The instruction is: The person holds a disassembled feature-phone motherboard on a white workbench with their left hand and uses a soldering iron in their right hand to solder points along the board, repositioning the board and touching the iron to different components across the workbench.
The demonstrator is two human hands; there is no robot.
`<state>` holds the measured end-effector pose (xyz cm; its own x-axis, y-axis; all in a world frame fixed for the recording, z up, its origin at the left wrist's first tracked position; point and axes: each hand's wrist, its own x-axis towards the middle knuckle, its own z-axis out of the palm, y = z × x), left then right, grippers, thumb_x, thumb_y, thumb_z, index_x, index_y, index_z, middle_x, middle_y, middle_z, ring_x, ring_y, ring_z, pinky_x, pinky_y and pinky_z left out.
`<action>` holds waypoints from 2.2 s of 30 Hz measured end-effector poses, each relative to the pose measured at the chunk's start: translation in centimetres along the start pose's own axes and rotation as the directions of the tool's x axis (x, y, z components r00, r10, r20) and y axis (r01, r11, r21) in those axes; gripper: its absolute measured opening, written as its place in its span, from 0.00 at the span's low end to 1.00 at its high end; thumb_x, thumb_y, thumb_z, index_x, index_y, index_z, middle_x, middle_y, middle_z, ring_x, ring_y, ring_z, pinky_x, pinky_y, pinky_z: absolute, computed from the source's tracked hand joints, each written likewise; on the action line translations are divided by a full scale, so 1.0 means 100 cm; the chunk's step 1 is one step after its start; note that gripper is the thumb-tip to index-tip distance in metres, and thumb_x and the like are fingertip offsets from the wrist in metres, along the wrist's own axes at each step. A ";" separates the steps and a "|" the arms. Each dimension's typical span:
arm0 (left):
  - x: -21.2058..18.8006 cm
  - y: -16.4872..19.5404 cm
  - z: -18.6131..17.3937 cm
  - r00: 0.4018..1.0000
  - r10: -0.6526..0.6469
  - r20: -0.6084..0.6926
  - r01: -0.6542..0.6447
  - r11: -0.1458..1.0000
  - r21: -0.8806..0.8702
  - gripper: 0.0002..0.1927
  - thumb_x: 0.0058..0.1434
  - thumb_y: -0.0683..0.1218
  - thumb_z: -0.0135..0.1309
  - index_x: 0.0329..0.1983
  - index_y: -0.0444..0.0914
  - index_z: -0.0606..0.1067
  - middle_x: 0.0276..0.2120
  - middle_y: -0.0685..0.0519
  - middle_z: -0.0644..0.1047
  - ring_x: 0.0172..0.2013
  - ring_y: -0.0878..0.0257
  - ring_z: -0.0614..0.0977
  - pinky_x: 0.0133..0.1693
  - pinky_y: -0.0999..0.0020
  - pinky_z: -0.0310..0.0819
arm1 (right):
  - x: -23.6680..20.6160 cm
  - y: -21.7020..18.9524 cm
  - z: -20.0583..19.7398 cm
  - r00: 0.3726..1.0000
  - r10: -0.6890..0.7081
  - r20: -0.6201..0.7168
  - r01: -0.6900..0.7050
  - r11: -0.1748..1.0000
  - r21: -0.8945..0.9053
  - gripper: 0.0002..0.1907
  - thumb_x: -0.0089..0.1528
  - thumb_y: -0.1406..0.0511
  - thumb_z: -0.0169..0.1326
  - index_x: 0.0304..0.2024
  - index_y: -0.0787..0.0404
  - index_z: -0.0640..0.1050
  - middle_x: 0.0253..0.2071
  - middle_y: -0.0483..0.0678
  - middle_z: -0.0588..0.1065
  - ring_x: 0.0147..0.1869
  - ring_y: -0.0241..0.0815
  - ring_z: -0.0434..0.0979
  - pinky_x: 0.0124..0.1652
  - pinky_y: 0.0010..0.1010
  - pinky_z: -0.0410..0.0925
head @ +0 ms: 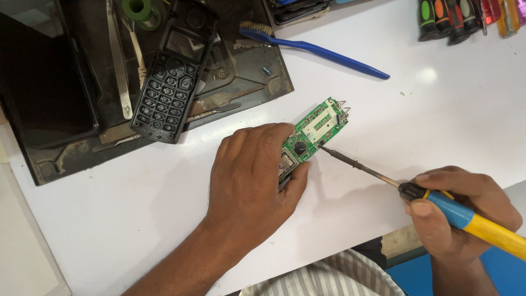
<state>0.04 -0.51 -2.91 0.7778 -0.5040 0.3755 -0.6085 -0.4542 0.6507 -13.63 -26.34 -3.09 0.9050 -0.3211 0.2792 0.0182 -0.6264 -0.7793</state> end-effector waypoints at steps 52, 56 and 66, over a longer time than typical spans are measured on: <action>0.000 0.001 -0.001 1.000 0.000 -0.006 0.000 1.000 -0.002 0.29 0.57 0.43 0.67 0.58 0.32 0.67 0.49 0.43 0.77 0.47 0.50 0.78 0.50 0.53 0.69 | 0.002 -0.001 0.000 1.000 -0.022 0.020 0.021 0.999 0.040 0.19 0.64 0.59 0.63 0.44 0.68 0.73 0.29 0.55 0.77 0.30 0.38 0.82 0.33 0.21 0.74; 0.000 0.000 0.000 1.000 0.002 -0.007 -0.002 1.000 0.001 0.30 0.57 0.43 0.68 0.58 0.32 0.67 0.49 0.42 0.77 0.47 0.50 0.78 0.50 0.53 0.69 | 0.001 -0.002 0.000 1.000 0.002 0.013 -0.002 1.000 0.030 0.19 0.64 0.59 0.62 0.44 0.68 0.73 0.29 0.55 0.77 0.30 0.38 0.82 0.33 0.21 0.74; 0.001 0.001 0.000 1.000 -0.005 -0.001 0.005 1.000 -0.005 0.30 0.57 0.43 0.68 0.58 0.31 0.68 0.49 0.42 0.77 0.46 0.50 0.78 0.50 0.53 0.69 | 0.001 -0.002 -0.001 1.000 -0.009 0.023 0.009 1.000 0.016 0.19 0.64 0.59 0.63 0.44 0.69 0.73 0.29 0.55 0.77 0.30 0.38 0.82 0.33 0.21 0.74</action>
<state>0.08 -0.56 -2.81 0.7811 -0.5011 0.3725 -0.6036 -0.4535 0.6557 -13.55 -26.34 -2.89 0.9144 -0.2988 0.2731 0.0329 -0.6175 -0.7859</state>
